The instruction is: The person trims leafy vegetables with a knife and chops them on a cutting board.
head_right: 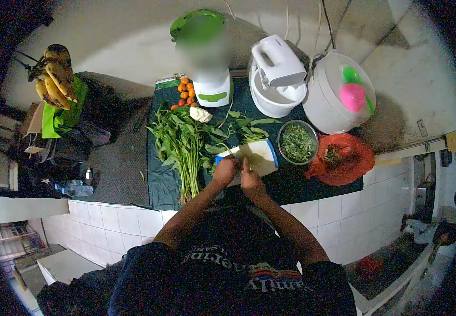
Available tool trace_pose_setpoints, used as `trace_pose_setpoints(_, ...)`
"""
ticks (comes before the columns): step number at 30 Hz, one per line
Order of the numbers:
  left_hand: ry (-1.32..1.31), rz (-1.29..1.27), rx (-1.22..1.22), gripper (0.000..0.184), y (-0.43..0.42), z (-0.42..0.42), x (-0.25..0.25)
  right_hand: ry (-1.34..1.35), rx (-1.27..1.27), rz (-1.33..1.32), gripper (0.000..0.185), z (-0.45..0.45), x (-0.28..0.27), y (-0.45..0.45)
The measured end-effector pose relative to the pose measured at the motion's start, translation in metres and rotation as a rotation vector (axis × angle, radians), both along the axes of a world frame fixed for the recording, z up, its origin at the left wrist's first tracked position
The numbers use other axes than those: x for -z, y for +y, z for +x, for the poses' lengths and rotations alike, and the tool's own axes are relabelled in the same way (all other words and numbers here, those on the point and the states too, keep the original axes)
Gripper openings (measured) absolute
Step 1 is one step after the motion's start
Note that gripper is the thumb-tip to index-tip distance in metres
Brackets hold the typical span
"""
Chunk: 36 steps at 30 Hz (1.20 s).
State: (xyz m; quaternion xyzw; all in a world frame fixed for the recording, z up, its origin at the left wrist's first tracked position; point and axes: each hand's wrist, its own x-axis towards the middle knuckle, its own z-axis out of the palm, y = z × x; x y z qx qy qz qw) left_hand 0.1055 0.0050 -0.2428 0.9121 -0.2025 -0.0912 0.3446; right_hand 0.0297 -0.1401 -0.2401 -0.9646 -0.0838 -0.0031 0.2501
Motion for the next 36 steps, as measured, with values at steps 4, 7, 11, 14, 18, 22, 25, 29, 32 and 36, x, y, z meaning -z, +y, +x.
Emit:
trace_pose_setpoints(4,-0.085,0.107,0.086,0.014,0.000,0.002,0.012,0.235,0.083,0.017,0.073,-0.010,-0.012,0.004)
trace_pose_setpoints(7,-0.143,0.043,0.091,0.016,0.001,-0.003,0.008,0.123,0.053,0.218,0.057,-0.019,-0.016,0.009)
trace_pose_setpoints(11,-0.159,-0.002,0.091,0.017,0.002,-0.003,0.002,-0.026,0.015,0.039,0.061,-0.011,0.023,0.004)
trace_pose_setpoints(14,0.010,0.036,0.028,0.019,0.001,0.002,-0.005,0.032,-0.008,0.026,0.067,-0.003,0.001,0.003)
trace_pose_setpoints(18,0.081,0.049,-0.017,0.020,-0.003,0.001,-0.004,0.329,0.064,0.109,0.063,-0.018,-0.023,0.007)
trace_pose_setpoints(22,0.020,-0.016,-0.072,0.016,-0.005,0.002,-0.004,0.400,0.101,0.074,0.067,-0.020,-0.017,0.012)
trace_pose_setpoints(25,0.117,0.023,-0.070,0.021,-0.005,0.004,-0.013,0.224,0.068,0.166,0.068,-0.009,-0.015,0.010)
trace_pose_setpoints(29,0.154,0.077,-0.093,0.023,-0.003,0.007,0.009,0.200,0.004,0.152,0.067,0.000,-0.025,0.008)
trace_pose_setpoints(32,0.143,0.074,-0.066,0.023,-0.001,0.009,0.007,0.200,0.002,0.103,0.066,-0.013,-0.017,0.011)
trace_pose_setpoints(36,0.098,-0.007,-0.115,0.023,-0.004,0.008,0.009,0.315,0.075,0.138,0.065,-0.015,-0.029,0.018)
